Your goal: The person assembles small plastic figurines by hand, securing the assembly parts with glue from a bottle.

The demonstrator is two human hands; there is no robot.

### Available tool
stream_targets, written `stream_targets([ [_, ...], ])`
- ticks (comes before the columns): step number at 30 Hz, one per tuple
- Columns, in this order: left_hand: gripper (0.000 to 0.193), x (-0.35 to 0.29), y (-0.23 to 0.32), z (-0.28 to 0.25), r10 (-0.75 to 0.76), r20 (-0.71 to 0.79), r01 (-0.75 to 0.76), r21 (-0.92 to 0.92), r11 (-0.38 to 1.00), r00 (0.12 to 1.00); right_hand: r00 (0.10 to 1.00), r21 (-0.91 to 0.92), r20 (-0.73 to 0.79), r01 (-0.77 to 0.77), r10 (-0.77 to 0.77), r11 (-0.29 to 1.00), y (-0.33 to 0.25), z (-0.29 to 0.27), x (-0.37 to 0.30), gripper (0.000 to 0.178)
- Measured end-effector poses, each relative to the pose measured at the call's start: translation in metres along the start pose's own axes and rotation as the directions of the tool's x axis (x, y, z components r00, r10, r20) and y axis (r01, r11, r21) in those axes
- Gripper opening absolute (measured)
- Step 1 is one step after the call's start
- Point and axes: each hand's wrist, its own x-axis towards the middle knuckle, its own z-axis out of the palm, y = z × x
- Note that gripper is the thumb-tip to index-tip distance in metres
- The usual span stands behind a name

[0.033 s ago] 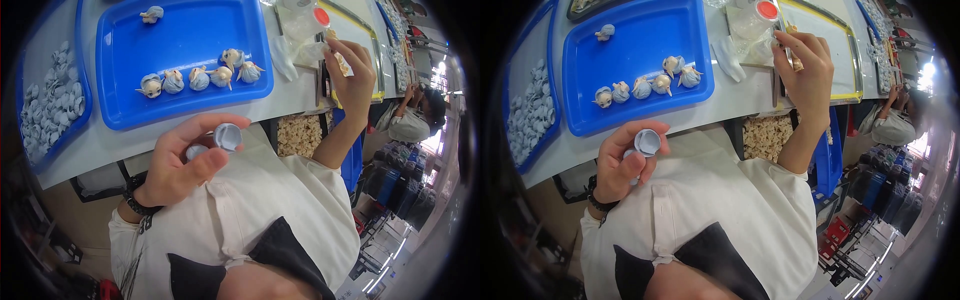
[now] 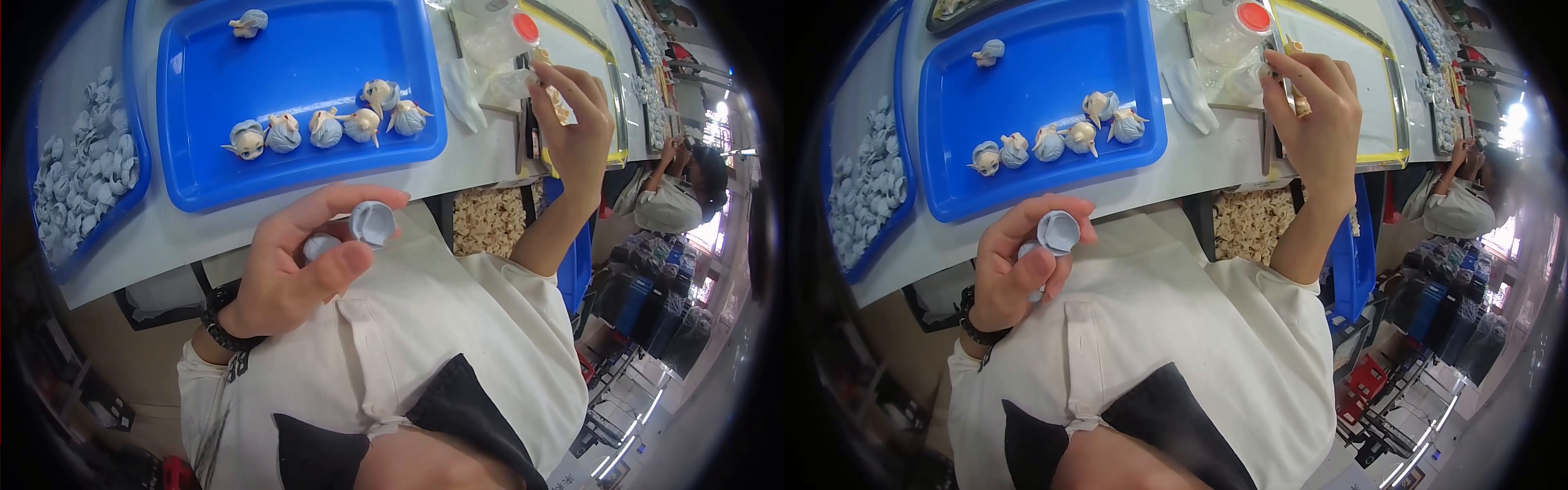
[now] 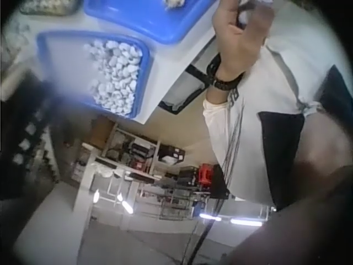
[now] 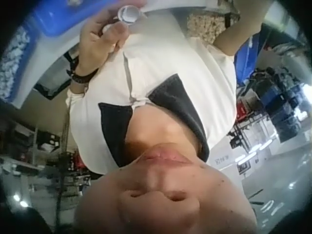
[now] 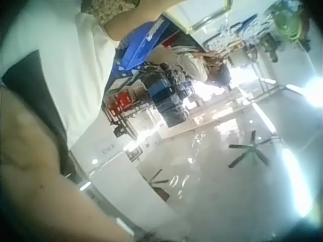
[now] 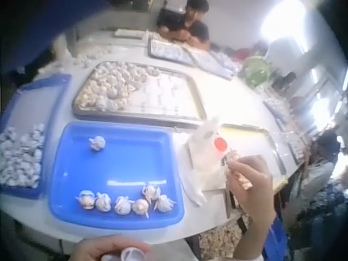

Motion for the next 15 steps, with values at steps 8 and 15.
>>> stream_targets([
  [8, 0.053, 0.001, -0.004, 0.003, 0.085, -0.075, -0.086, -0.005, 0.996, 0.994, 0.998, 0.038, -0.055, -0.006, 0.008, 0.999, 0.0, 0.002, -0.001, 0.021],
  [15, 0.039, 0.0, -0.005, -0.002, 0.013, -0.002, -0.014, -0.18, 0.984, 1.0, 0.988, 0.076, -0.11, -0.099, 0.107, 0.992, 0.007, 0.006, -0.016, 0.019],
])
